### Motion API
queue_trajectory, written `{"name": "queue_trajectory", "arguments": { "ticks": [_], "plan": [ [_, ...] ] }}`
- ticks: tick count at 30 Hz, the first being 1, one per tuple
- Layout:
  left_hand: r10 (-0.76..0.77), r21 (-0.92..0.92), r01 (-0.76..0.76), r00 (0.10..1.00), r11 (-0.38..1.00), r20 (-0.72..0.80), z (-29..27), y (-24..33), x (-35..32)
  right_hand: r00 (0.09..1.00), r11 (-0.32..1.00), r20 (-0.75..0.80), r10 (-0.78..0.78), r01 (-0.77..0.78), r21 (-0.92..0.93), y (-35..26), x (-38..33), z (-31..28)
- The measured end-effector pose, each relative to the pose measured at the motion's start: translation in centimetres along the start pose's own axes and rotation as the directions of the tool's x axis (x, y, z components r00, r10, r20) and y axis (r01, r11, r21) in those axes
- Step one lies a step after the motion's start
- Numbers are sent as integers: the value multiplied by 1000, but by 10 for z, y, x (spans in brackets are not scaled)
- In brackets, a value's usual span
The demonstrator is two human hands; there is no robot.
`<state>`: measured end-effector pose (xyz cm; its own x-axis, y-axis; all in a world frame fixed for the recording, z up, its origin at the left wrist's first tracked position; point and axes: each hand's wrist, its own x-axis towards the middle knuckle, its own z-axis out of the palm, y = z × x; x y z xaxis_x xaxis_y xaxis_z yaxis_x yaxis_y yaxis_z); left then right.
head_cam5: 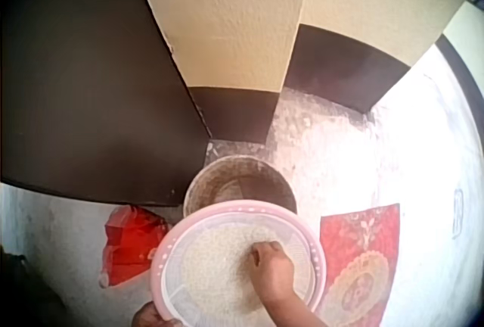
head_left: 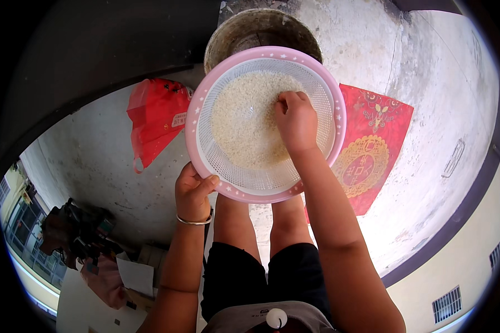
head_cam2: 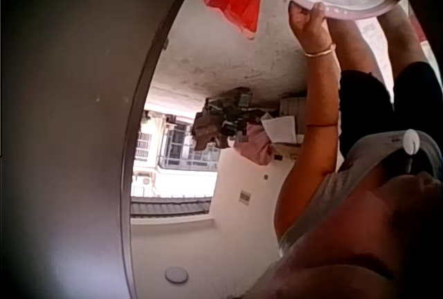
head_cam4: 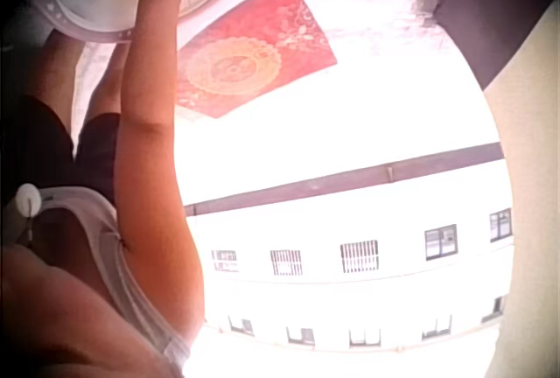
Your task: The person mops a tiled floor with a mop and bucket, then pours rice from a red bag into a pink colander. They rinse the rice by hand, shake the colander to drain water, and later sweep the floor with a broom and dustpan.
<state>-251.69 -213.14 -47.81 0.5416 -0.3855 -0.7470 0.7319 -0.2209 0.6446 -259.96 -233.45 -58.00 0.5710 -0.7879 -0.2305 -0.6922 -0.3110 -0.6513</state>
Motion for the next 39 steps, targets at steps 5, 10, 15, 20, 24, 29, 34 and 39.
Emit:
{"name": "queue_trajectory", "arguments": {
  "ticks": [5,10,15,20,24,29,34,39],
  "plan": [
    [-22,-12,22,1000,1000,-18,0,-1,2,994,966,43,97,-104,236,14,-2,-7],
    [-5,-14,4,999,1000,-41,-4,-1,3,845,470,427,321,-534,703,10,-2,-42],
    [8,-1,-8,999,1000,-36,-6,-1,4,795,165,547,263,-596,786,14,-6,-46],
    [-4,12,5,999,1000,-34,-10,0,5,835,505,479,271,-546,668,9,-11,-44],
    [-16,-19,15,998,1000,-64,-17,-1,8,894,893,396,209,-339,295,-16,-23,-60],
    [-29,-131,24,999,991,-37,-29,-1,15,961,994,-258,-101,108,11,1,-38,-84],
    [-19,-120,28,997,992,73,6,12,31,783,156,454,424,-557,815,19,-51,-82],
    [136,-60,-123,942,991,306,8,52,62,811,269,358,462,-513,815,12,-34,-120]
  ]
}}
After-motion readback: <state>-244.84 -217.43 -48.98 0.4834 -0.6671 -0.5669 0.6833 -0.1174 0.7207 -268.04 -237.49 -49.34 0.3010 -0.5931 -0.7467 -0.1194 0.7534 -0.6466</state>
